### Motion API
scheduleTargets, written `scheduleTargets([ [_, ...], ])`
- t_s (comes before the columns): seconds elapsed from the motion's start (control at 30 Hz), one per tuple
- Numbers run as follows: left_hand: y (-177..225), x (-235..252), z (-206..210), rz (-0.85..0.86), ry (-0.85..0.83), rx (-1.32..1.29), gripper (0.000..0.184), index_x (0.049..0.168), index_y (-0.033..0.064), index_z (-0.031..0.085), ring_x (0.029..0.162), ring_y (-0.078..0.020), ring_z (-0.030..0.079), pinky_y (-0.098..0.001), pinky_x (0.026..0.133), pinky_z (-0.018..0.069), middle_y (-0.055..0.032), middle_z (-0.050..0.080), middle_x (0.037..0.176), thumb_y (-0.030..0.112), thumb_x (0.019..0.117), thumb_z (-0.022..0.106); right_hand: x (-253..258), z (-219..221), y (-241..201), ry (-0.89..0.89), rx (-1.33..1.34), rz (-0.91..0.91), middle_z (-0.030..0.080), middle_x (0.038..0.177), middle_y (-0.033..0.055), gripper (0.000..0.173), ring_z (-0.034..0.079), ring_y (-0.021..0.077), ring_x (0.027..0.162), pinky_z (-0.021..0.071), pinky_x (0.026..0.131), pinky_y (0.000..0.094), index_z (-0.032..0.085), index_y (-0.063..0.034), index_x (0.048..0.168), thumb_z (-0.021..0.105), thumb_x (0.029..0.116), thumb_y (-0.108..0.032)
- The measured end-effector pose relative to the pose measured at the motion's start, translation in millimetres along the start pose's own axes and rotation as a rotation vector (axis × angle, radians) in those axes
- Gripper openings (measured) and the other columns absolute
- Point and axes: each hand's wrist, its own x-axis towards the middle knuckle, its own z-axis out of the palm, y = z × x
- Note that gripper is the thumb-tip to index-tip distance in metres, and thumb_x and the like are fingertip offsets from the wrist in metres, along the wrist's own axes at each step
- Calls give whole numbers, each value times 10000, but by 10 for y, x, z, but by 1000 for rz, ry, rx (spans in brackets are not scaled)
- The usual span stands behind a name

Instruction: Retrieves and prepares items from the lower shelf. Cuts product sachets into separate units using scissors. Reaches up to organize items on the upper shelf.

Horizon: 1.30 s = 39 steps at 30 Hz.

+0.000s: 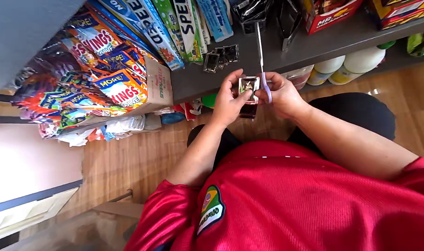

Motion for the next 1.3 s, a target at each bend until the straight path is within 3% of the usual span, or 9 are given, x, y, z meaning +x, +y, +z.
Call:
scheduleTargets([
  [0.1, -70, -23, 45, 35, -142, -75, 902, 1597, -17, 73, 1086, -161, 664, -339, 928, 574, -187, 561, 1351, -64, 901, 645, 41, -31, -38, 88, 128, -14, 693, 863, -2, 470, 671, 89, 676, 599, 645, 258, 485, -82, 1292, 650, 878, 66],
  [0.13, -77, -33, 49, 16, -151, -83, 900, 1606, -4, 82, 1056, -153, 670, -334, 919, 573, -180, 583, 1322, -105, 896, 627, 63, -51, -43, 99, 146, -22, 689, 871, 2, 471, 671, 94, 679, 600, 646, 262, 480, -85, 1294, 651, 880, 61],
  [0.17, -74, -37, 42, -1, -139, -75, 836, 1596, -10, 163, 1023, -141, 676, -327, 906, 575, -165, 609, 1289, -131, 899, 608, 81, -73, -48, 96, 150, -30, 690, 875, 8, 475, 674, 103, 677, 602, 641, 267, 479, -84, 1295, 654, 877, 60],
  [0.23, -33, -41, -29, -17, -81, -6, 569, 1455, -46, 467, 985, -111, 683, -302, 888, 583, -130, 647, 1259, -117, 909, 608, 83, -111, -71, 59, 119, -22, 690, 891, 14, 475, 682, 114, 682, 611, 645, 278, 469, -78, 1312, 652, 891, 45],
  [0.3, 28, -7, -195, -1, -13, 88, 389, 1312, -29, 624, 1000, -105, 678, -294, 892, 586, -112, 646, 1278, -68, 924, 624, 73, -159, -129, -4, 18, 29, 657, 910, -1, 463, 656, 101, 681, 602, 648, 278, 476, -75, 1343, 651, 918, -14],
  [0.5, 253, 119, -782, 34, 154, 120, 498, 1399, -16, 551, 1044, -119, 672, -306, 904, 576, -109, 612, 1361, -73, 907, 599, 37, -268, -245, -418, -215, 221, 638, 913, -26, 450, 633, 72, 755, 575, 712, 263, 532, -88, 1313, 656, 890, -177],
  [0.67, 397, 63, -879, -23, 79, 148, 556, 1422, -15, 524, 1041, -100, 673, -274, 885, 582, -111, 577, 1400, -123, 881, 589, 14, -280, -243, -648, -330, 269, 645, 925, -13, 464, 611, 32, 784, 529, 728, 202, 544, -50, 1318, 660, 881, -156],
  [0.97, 326, 33, -756, -24, -139, 172, 526, 1363, -25, 589, 1044, -94, 668, -256, 877, 584, -118, 571, 1389, -118, 847, 628, 25, -281, -229, -646, -281, 289, 640, 921, -42, 424, 612, 29, 767, 528, 691, 198, 567, -84, 1270, 653, 874, -211],
  [1.3, 291, 45, -730, 0, -169, 138, 514, 1351, -44, 591, 1076, -111, 666, -269, 907, 581, -125, 580, 1382, -132, 846, 628, 27, -276, -225, -636, -263, 293, 639, 885, -46, 411, 612, 29, 735, 526, 666, 192, 575, -84, 1242, 659, 864, -222],
])
